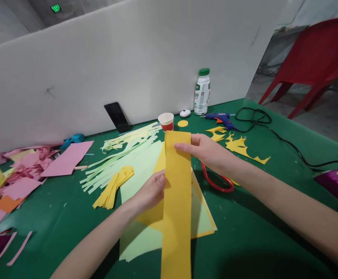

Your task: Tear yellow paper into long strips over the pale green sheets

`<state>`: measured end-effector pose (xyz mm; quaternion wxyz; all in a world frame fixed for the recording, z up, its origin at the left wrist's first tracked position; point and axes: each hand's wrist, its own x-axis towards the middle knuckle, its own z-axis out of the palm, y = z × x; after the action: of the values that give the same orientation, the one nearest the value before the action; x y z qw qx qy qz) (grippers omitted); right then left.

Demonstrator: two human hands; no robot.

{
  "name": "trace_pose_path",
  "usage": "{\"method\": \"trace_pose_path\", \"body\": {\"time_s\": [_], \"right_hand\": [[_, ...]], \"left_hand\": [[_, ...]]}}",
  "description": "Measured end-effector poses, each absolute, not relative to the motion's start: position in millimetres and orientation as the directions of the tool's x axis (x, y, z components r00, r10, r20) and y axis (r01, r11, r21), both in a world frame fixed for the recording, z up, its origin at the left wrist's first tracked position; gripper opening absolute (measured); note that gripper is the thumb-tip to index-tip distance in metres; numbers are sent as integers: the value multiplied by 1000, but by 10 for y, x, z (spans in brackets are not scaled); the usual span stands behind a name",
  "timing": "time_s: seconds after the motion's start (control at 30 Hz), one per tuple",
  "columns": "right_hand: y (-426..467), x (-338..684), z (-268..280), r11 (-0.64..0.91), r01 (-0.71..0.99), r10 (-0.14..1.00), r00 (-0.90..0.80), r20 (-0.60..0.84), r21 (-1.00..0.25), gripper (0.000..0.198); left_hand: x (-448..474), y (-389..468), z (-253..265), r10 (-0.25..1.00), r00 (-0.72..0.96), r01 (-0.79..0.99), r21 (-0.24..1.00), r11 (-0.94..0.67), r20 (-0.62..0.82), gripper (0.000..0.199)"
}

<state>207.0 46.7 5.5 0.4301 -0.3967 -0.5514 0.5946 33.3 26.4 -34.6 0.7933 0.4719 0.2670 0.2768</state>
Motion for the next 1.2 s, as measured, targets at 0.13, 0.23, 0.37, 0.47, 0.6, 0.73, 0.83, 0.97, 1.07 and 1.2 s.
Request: {"method": "trace_pose_path", "body": {"time_s": [0.13,0.23,0.37,0.47,0.6,0.73,0.83,0.97,1.07,1.2], "right_hand": [[456,2086,97,-11,4,945,-326,-12,-1000,22],[451,2079,96,-65,-23,924,-378,-51,-998,19],[453,2067,63,-142,-87,934,-343,-104,-986,18],[496,2095,39,-202,-157,940,-308,-146,-967,19],[588,2119,-17,-223,-126,955,-226,-191,-967,18],[601,2010,-208,-254,-57,940,-250,-233,-965,14],[543,1873,-448,-266,-11,928,-274,-253,-964,17],[465,1750,-740,-227,-9,948,-232,-219,-974,26],[440,1721,-846,-191,1,964,-190,-188,-982,32],[425,1704,-903,-159,24,980,-120,-161,-987,35]], "left_hand": [[344,252,-334,784,598,-207,914,350,-165,59],[355,223,-296,838,521,-236,916,325,-163,57],[375,186,-216,900,400,-286,909,302,-173,42],[347,178,-120,941,298,-283,926,249,-162,32],[190,228,-52,897,407,-95,968,230,-173,31],[-19,345,-216,738,554,348,913,214,-385,36],[-110,407,-438,864,384,388,906,170,-327,46],[-126,395,-662,917,267,432,887,162,-298,49],[-105,374,-727,910,285,458,877,148,-302,49],[-91,381,-757,911,297,479,870,118,-287,52]]}}
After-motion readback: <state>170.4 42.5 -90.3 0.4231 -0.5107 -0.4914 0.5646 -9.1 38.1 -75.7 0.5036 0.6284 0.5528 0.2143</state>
